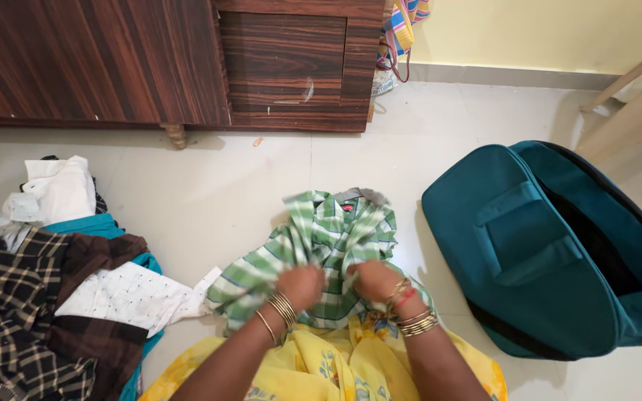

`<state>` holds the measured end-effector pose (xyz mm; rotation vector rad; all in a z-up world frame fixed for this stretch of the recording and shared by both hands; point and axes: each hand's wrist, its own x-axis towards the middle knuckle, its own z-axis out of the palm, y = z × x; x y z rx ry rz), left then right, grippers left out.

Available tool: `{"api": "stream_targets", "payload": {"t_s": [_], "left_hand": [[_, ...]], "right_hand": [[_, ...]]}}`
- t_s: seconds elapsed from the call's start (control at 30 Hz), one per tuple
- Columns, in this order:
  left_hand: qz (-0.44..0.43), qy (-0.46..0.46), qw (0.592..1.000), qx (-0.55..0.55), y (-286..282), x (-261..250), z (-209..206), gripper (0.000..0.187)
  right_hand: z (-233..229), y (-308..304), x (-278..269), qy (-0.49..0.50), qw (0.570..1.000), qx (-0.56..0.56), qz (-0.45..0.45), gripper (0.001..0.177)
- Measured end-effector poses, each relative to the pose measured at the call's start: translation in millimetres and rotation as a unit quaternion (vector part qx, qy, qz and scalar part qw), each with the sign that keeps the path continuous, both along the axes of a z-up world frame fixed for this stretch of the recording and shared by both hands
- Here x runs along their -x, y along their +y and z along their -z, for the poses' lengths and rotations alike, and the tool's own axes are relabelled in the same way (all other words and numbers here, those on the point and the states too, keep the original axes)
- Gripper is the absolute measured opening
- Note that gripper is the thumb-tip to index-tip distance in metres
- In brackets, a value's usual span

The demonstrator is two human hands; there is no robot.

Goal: The person takes a shirt out of a bag, buttons the collar and front, and then folds the shirt on the floor.

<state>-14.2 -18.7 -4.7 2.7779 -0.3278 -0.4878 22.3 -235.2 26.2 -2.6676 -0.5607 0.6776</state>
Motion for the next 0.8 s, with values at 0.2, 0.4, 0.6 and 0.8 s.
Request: {"api": "stream_targets", "payload": {"t_s": [0.2, 0.4, 0.6, 0.8], "left_hand": [[0.101, 0.170, 0.980, 0.040, -8, 34, 43, 0.035], [-0.282, -0.026, 0.867, 0.409, 30, -41, 111, 0.017], [-0.511, -0.043, 0.724, 0.462, 19, -88, 171, 0.041], [-0.585, -0.147, 0.707, 0.370, -34, -87, 197, 0.068]], "right_hand": [[72, 1, 31, 0.117, 0.972, 0.117, -0.170, 0.029], [115, -57, -33, 0.025, 0.979, -0.182, 0.092, 0.019], [162, -45, -64, 0.233, 0.608, -0.627, 0.428, 0.011], [189, -29, -70, 0.227, 0.639, -0.538, 0.501, 0.016]]}}
